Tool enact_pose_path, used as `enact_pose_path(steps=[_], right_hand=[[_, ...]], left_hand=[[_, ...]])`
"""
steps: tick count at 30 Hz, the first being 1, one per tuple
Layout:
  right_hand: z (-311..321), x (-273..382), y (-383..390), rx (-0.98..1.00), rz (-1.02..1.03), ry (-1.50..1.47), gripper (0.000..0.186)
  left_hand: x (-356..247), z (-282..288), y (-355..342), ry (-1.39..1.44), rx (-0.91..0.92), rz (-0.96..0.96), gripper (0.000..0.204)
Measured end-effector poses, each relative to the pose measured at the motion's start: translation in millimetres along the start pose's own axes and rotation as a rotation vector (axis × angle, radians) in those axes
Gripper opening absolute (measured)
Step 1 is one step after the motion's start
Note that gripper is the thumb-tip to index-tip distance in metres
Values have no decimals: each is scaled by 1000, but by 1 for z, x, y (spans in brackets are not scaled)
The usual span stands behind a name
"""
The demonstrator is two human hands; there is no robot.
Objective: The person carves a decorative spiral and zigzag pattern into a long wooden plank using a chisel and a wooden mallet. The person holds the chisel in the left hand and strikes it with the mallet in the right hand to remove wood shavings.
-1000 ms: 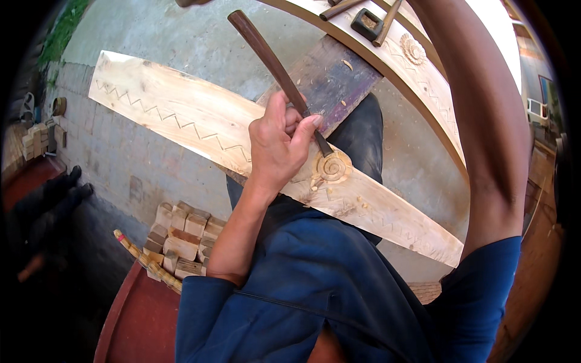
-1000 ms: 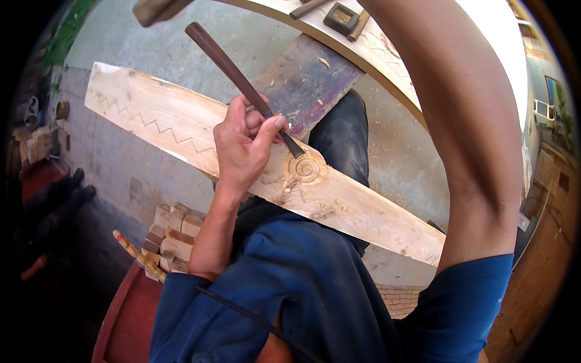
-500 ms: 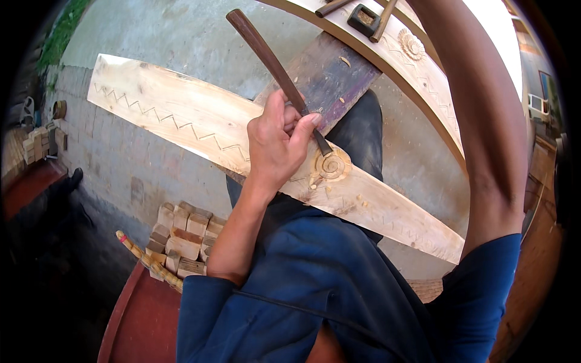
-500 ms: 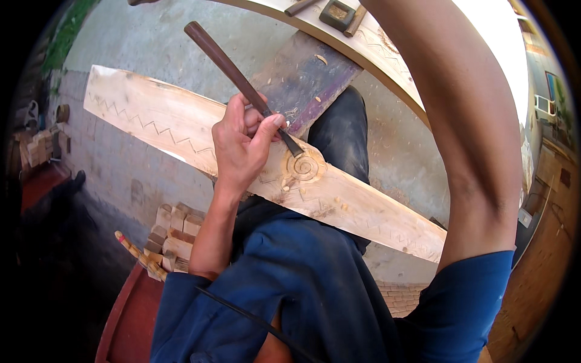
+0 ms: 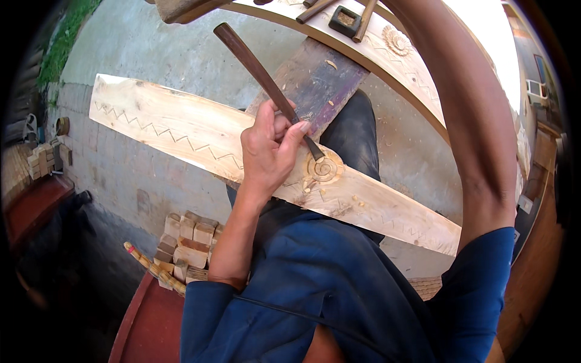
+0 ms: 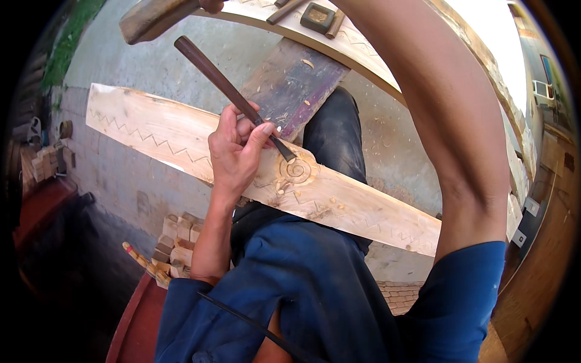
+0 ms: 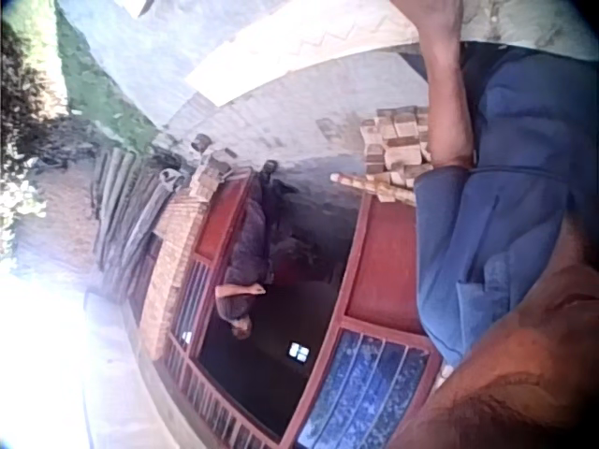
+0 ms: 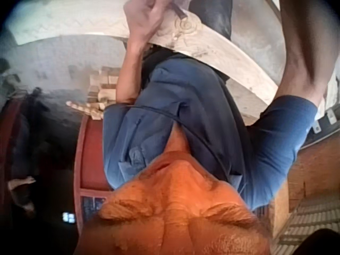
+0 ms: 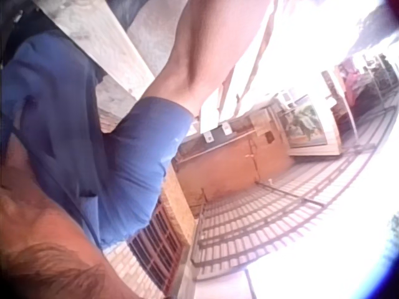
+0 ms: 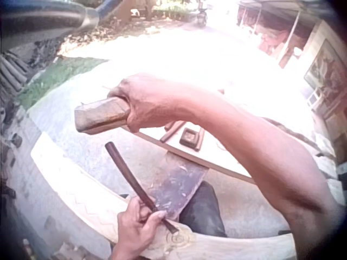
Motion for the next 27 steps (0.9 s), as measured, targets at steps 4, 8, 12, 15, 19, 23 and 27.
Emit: enact_pose_path(steps=[4,8,12,15,19,23,27], right_hand=[[4,5,29,-15,-157,-241,51],[-1,-13,48,-194,-131,-266,52],[-2,-44,70,-237,-157,-226,51],[-16,-34,93,-425,-36,-93,50],[-8,-56,86,-239,-213,-224,51],[-1,-41,89,-217,-286,-240,52],[-8,-52,85,-252,-192,-193,52]], left_hand=[[-15,12,7,364,225,150,37],[-15,3,-8,273,136,86,38],[-16,-14,-30,180,157,26,32],[-11,-12,-28,65,192,35,31],[-10,-19,-29,21,220,15,29],[-11,-21,-28,-8,224,9,29],[-13,-22,-29,-32,213,-16,28]])
Point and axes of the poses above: each hand's wrist, its own y-axis away from the middle knuckle, its own z-axis out of the back of the hand, x = y × z, the point moved 2 cm from there along -y, towards the middle knuckle, and after that the axes turned 2 degrees about z, right-handed, at the moved point
